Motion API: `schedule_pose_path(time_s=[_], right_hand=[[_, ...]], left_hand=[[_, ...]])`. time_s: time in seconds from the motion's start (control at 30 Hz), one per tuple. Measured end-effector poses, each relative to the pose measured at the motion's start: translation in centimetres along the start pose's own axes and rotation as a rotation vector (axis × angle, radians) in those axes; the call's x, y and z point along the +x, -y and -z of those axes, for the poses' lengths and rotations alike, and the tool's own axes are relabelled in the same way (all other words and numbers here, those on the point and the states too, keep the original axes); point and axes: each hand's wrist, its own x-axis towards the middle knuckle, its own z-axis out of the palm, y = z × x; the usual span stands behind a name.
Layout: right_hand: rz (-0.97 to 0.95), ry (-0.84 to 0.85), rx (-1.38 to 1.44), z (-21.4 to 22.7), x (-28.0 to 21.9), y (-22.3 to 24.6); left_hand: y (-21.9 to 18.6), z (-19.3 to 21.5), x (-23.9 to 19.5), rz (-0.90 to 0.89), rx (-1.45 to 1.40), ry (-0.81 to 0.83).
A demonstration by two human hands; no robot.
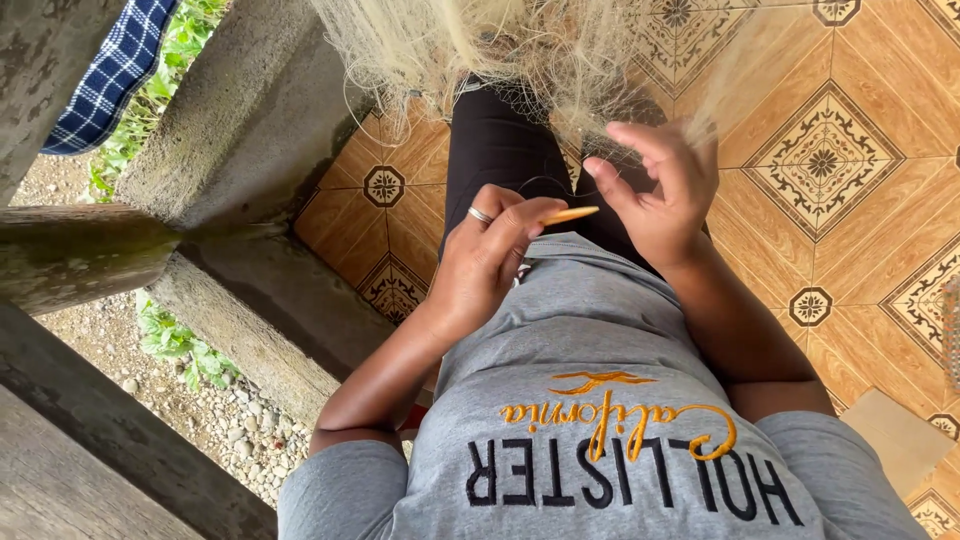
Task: Repairing a fine-mesh fishing net using a wooden shuttle and scissors.
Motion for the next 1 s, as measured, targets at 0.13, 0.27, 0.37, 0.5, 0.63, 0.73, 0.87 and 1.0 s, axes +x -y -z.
schedule_pose_path(time_s=[0.13, 0.27, 0.37, 0.5, 0.63, 0.73, 0.87, 1.0], right_hand=[[0.003, 0.011, -0.037, 0.0, 0.3, 0.9], [0.015, 0.018, -0.049, 0.1, 0.2, 1.0], [0.025, 0.019, -0.057, 0.3, 0.0, 1.1], [0.02, 0.036, -0.029, 0.4, 0.1, 1.3], [0.038, 0.03, -0.042, 0.1, -0.3, 0.9], [0.033, 0.022, -0.056, 0.0, -0.5, 0.9], [0.043, 0.032, -0.036, 0.0, -0.6, 0.7], [0.041, 0.037, -0.025, -0.1, -0.6, 0.7]], left_hand=[[-0.5, -0.6, 0.2, 0.046, 0.003, -0.035], [-1.3, -0.9, 0.9, 0.089, -0.012, -0.046], [-1.7, -1.0, 1.2, 0.138, -0.046, -0.039], [-1.8, -1.1, 1.4, 0.177, -0.028, -0.027], [-1.8, -1.1, 1.5, 0.209, -0.037, -0.026], [-1.7, -1.0, 1.6, 0.202, -0.032, -0.029], [-1.6, -1.1, 1.6, 0.198, -0.063, -0.037], [-1.6, -1.2, 1.6, 0.201, -0.1, -0.037]])
